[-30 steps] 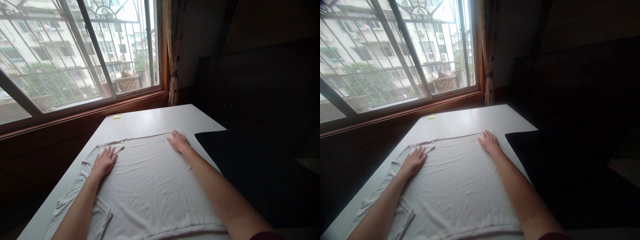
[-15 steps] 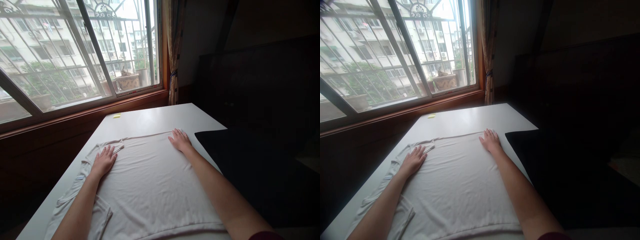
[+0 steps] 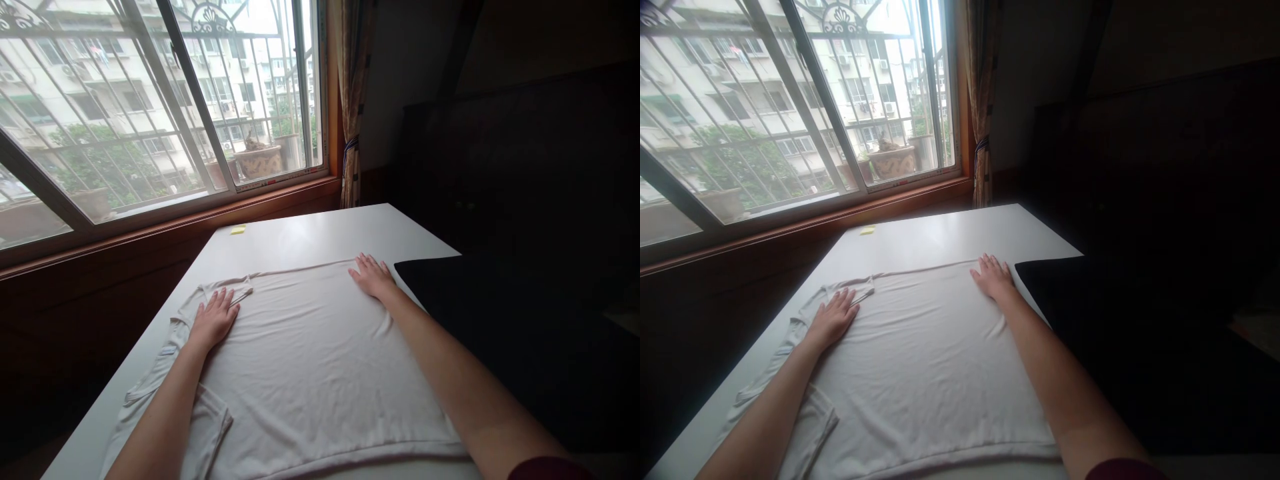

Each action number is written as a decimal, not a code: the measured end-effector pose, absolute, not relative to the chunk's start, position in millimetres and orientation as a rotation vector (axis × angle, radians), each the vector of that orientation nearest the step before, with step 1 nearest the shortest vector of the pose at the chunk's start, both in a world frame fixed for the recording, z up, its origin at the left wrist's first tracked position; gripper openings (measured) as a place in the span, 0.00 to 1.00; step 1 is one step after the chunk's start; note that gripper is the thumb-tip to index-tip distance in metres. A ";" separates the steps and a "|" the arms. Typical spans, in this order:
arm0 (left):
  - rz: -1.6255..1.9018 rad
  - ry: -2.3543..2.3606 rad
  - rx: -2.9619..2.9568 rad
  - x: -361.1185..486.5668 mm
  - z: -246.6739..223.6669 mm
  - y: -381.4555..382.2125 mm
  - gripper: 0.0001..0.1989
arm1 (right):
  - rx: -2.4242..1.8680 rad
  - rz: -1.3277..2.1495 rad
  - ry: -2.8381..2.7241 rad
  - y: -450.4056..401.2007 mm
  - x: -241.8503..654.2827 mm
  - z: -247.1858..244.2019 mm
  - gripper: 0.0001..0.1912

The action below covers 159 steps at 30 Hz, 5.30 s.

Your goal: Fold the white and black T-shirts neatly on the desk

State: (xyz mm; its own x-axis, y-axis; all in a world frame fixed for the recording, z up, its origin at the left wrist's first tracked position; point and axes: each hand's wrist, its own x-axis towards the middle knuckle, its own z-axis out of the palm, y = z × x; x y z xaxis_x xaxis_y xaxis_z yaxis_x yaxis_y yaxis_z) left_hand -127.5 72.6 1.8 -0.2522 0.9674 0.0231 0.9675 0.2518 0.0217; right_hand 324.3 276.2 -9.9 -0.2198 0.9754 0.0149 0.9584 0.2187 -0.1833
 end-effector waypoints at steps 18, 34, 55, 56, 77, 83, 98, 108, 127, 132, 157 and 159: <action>-0.075 -2.495 -1.920 -129.2 0.1 73.0 0.35 | -1.479 0.173 -2.584 172.3 302.9 -4.0 0.37; -0.110 -2.268 -1.858 -98.9 19.0 65.1 0.31 | -1.636 0.138 -2.515 184.6 343.2 -1.2 0.36; -0.081 -2.016 -2.476 18.6 7.9 82.0 0.33 | -1.623 0.131 -2.514 186.8 347.0 -6.0 0.36; -0.074 -2.035 -2.459 9.6 8.4 80.1 0.33 | -1.621 0.126 -2.513 186.9 346.9 -6.1 0.35; -0.058 -2.195 -2.298 -84.0 11.9 39.0 0.30 | -1.585 0.101 -2.497 185.4 348.5 -4.4 0.34; -0.007 -2.084 -2.413 -34.8 15.4 46.5 0.31 | -1.577 0.096 -2.501 184.9 348.1 -3.3 0.33; -0.173 -1.373 -3.053 86.8 35.3 28.3 0.34 | -1.596 0.088 -2.509 188.3 347.3 -5.8 0.34; -0.341 -1.948 -2.450 -28.5 26.1 84.5 0.27 | -1.602 0.097 -2.522 188.8 348.3 -7.5 0.35; -0.126 -2.515 -1.883 -141.3 1.4 62.5 0.34 | -1.537 0.015 -2.524 173.9 357.3 -15.3 0.33; -0.105 -2.504 -1.873 -134.9 -2.7 37.9 0.34 | -1.497 -0.037 -2.519 158.5 363.5 -20.3 0.33; -0.060 -2.487 -1.948 -114.2 15.7 50.1 0.36 | -1.705 -0.015 -2.477 141.2 367.7 -3.4 0.33; -0.097 -2.501 -1.936 -109.0 15.0 57.8 0.36 | -1.703 -0.047 -2.446 145.1 352.1 1.3 0.32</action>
State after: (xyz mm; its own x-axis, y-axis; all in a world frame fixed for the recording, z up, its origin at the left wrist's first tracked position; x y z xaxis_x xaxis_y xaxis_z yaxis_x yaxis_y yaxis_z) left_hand -109.0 57.8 15.0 -0.2513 0.9677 0.0200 0.9663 0.2497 0.0621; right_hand 352.1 145.1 1.3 -0.3383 0.9291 0.1495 0.9341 0.3508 -0.0659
